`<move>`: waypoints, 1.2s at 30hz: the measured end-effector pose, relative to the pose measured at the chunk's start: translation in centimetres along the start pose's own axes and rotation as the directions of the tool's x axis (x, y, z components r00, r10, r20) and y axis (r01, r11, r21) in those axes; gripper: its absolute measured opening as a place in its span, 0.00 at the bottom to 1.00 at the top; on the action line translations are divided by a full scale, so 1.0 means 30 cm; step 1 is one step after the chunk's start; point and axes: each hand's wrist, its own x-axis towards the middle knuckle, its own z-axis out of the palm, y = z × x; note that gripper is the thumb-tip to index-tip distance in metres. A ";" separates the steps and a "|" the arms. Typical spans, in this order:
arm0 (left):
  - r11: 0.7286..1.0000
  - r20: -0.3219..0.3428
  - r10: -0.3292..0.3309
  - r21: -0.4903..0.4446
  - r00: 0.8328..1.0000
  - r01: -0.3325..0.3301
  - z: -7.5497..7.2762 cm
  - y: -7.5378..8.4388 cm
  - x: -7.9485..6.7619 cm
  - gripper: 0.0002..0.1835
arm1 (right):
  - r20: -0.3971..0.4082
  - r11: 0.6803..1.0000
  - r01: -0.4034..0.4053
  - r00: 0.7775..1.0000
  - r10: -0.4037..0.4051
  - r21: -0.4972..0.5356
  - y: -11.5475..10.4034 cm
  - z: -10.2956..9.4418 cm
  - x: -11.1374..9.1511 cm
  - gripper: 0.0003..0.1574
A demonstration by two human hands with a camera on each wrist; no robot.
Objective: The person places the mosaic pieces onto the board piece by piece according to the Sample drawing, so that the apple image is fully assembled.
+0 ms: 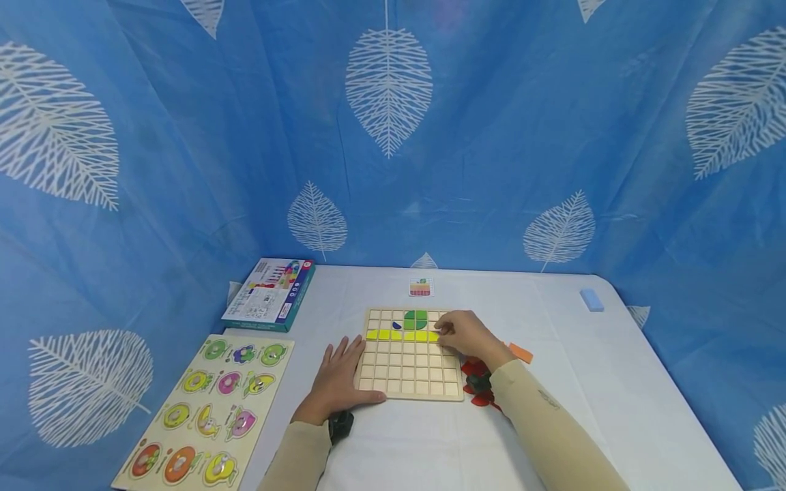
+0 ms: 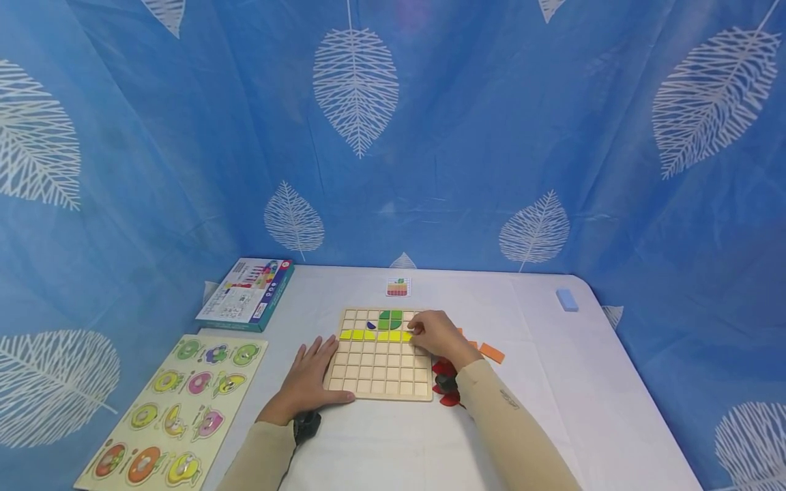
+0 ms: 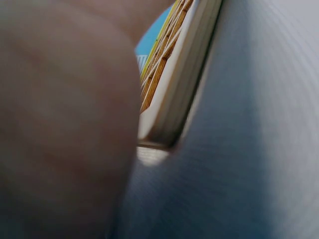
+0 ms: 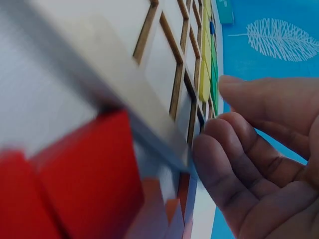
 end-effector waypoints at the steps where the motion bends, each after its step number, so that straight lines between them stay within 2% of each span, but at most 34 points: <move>1: 1.000 0.002 -0.001 -0.001 1.000 0.001 0.001 -0.001 0.000 0.71 | -0.007 1.000 0.000 1.000 0.000 0.004 0.002 -0.007 -0.008 0.16; 6: 1.000 0.010 -0.004 -0.001 1.000 0.004 0.001 -0.006 -0.001 0.71 | -0.060 1.000 -0.006 0.998 0.006 -0.003 0.031 -0.047 -0.041 0.14; 13: 1.000 0.007 -0.008 0.001 1.000 0.008 -0.006 -0.002 0.006 0.71 | -0.165 0.995 -0.094 0.981 0.098 0.033 0.099 -0.122 -0.072 0.14; 17: 1.000 0.000 -0.007 -0.004 1.000 0.007 -0.003 -0.002 0.006 0.71 | -0.182 0.991 -0.131 0.974 0.132 0.021 0.146 -0.165 -0.089 0.15; 22: 1.000 0.008 -0.009 -0.008 1.000 0.009 0.001 -0.003 -0.002 0.72 | -0.121 0.975 -0.217 0.968 0.221 0.049 0.175 -0.177 -0.107 0.17; 31: 1.000 0.005 -0.005 -0.015 1.000 0.005 -0.003 -0.004 -0.001 0.72 | -0.067 0.987 -0.162 0.985 0.161 -0.007 0.167 -0.125 -0.091 0.18; 36: 1.000 0.013 -0.012 -0.025 1.000 0.012 -0.006 -0.001 -0.005 0.72 | -0.037 0.984 -0.176 0.984 0.175 -0.014 0.156 -0.097 -0.073 0.20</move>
